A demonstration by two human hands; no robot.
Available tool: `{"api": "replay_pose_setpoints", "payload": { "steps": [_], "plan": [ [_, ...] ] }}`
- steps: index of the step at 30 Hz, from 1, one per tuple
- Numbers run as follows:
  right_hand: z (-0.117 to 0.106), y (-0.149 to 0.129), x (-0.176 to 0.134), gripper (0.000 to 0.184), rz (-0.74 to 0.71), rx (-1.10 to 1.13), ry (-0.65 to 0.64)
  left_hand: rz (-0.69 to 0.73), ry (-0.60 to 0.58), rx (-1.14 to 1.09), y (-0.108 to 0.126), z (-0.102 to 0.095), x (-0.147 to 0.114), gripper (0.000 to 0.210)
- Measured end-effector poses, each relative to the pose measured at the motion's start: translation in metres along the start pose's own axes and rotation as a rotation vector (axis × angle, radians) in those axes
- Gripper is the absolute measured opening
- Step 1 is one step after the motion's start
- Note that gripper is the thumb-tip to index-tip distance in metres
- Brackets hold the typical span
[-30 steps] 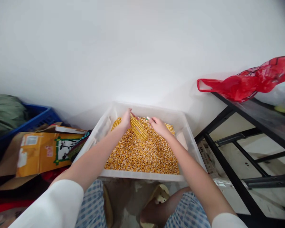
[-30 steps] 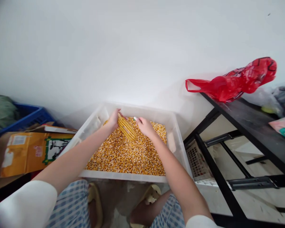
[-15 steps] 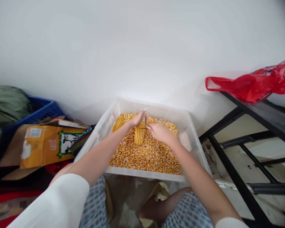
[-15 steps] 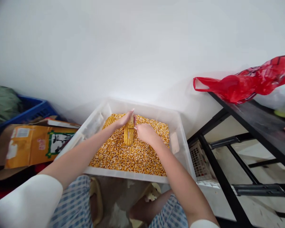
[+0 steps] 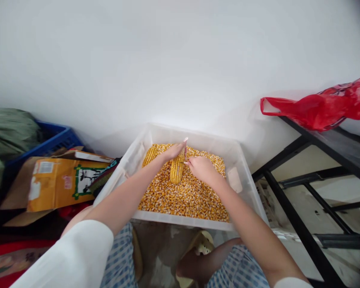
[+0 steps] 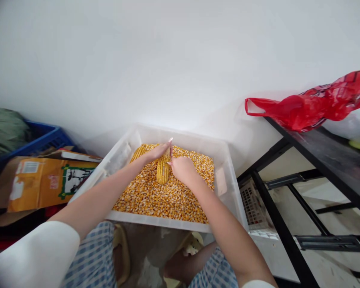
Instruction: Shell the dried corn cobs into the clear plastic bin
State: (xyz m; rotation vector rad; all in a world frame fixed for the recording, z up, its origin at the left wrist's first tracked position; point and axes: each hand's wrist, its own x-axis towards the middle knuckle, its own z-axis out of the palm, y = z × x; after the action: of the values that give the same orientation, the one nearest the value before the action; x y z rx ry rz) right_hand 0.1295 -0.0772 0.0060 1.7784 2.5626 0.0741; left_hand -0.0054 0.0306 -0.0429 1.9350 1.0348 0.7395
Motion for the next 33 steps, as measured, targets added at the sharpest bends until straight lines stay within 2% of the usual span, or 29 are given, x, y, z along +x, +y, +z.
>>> {"api": "replay_pose_setpoints", "payload": {
  "steps": [6, 15, 26, 33],
  "plan": [
    [0.001, 0.003, 0.000, 0.033, -0.015, -0.006, 0.002, -0.023, 0.142, 0.155, -0.002, -0.001, 0.000, 0.064],
    [0.001, 0.002, -0.001, 0.031, -0.025, -0.003, 0.022, -0.040, 0.305, 0.152, -0.013, 0.005, 0.000, 0.061],
    [-0.005, 0.002, -0.003, 0.032, -0.016, 0.001, -0.026, -0.059, 0.324, 0.171, -0.008, 0.005, -0.003, 0.057],
    [0.001, 0.001, -0.002, 0.033, -0.024, 0.008, -0.009, -0.050, 0.341, 0.139, -0.009, 0.007, -0.004, 0.056]
  ]
}}
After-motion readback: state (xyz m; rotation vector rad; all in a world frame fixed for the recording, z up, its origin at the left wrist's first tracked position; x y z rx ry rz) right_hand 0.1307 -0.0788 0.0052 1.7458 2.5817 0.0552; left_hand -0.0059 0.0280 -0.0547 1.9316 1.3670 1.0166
